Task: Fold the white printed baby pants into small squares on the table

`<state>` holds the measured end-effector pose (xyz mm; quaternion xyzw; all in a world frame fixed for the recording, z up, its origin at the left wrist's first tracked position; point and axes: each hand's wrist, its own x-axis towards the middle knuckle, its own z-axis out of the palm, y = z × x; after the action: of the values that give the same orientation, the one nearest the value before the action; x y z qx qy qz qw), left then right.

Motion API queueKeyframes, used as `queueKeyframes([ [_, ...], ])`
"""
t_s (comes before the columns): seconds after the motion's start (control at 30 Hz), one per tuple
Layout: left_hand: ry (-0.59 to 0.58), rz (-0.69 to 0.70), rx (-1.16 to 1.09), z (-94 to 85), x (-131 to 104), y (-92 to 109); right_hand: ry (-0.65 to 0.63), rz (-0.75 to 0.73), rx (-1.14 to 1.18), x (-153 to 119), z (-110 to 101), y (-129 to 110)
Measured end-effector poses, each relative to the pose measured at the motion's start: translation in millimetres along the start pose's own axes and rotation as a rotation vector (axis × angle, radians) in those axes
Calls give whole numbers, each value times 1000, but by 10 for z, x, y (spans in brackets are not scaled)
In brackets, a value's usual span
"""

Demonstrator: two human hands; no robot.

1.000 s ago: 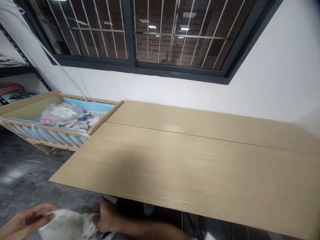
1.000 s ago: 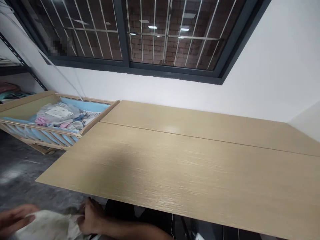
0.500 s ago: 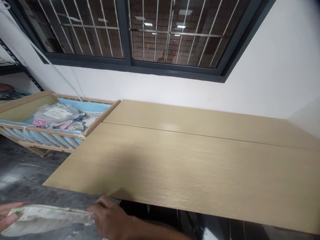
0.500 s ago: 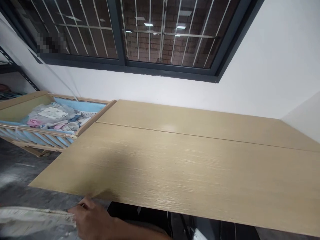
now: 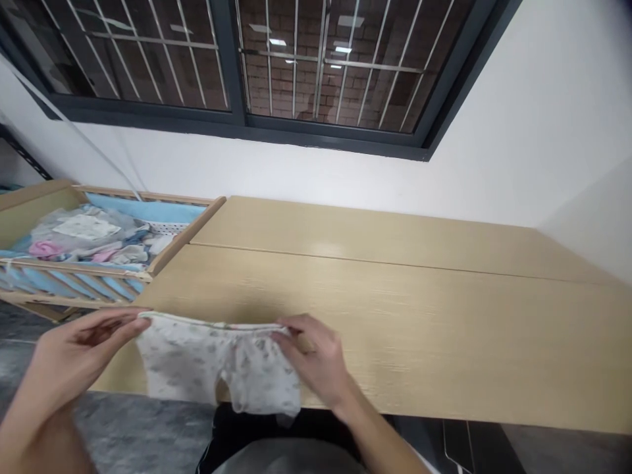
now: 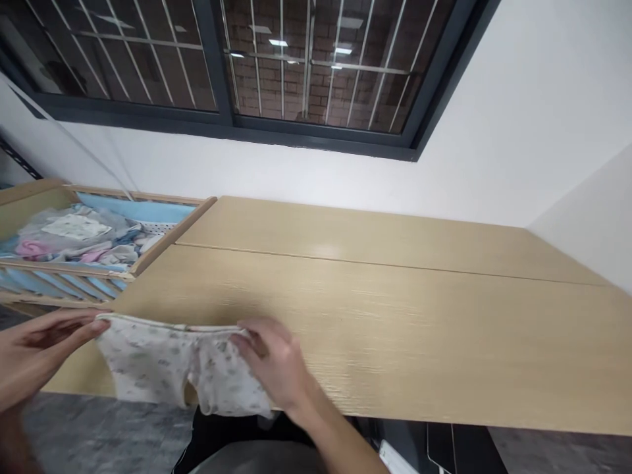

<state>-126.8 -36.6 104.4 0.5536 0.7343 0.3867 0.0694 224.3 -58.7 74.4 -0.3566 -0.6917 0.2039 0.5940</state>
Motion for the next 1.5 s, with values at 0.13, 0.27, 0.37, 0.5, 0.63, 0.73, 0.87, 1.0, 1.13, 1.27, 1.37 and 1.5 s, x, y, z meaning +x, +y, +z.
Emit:
queueKeyframes([
  [0.13, -141, 97, -182, 383, 195, 585, -26, 82, -116, 298, -488, 159],
  [0.27, -282, 315, -224, 767, 420, 903, -127, 263, -174, 612, -793, 481],
  [0.37, -346, 385, -219, 1078, 584, 952, -149, 339, -202, 824, -862, 826],
  [0.5, -375, 346, -127, 1557, 792, 949, -173, 418, -262, 1010, -802, 1418],
  [0.63, -410, 263, 7, 2048, 1018, 987, -208, 472, -398, 1108, -674, 2043],
  [0.73, -433, 219, 82, 2358, 1155, 1020, -205, 473, -486, 1151, -600, 2399],
  [0.87, -484, 171, 189, 2655, 1233, 1038, -185, 478, -560, 1166, -540, 2685],
  [1.0, -528, 151, 268, 2809, 1219, 1041, -180, 514, -607, 1145, -492, 2850],
  [1.13, -538, 153, 314, 2793, 1191, 1108, -178, 559, -628, 1140, -470, 2956],
  [1.27, -504, 198, 333, 2609, 1068, 1315, -194, 598, -619, 1187, -490, 3012],
  [1.37, -525, 300, 308, 2427, 675, 1551, -194, 625, -607, 1249, -525, 3019],
  [1.5, -768, 498, 237, 2258, -367, 1807, -196, 659, -603, 1313, -571, 3001],
])
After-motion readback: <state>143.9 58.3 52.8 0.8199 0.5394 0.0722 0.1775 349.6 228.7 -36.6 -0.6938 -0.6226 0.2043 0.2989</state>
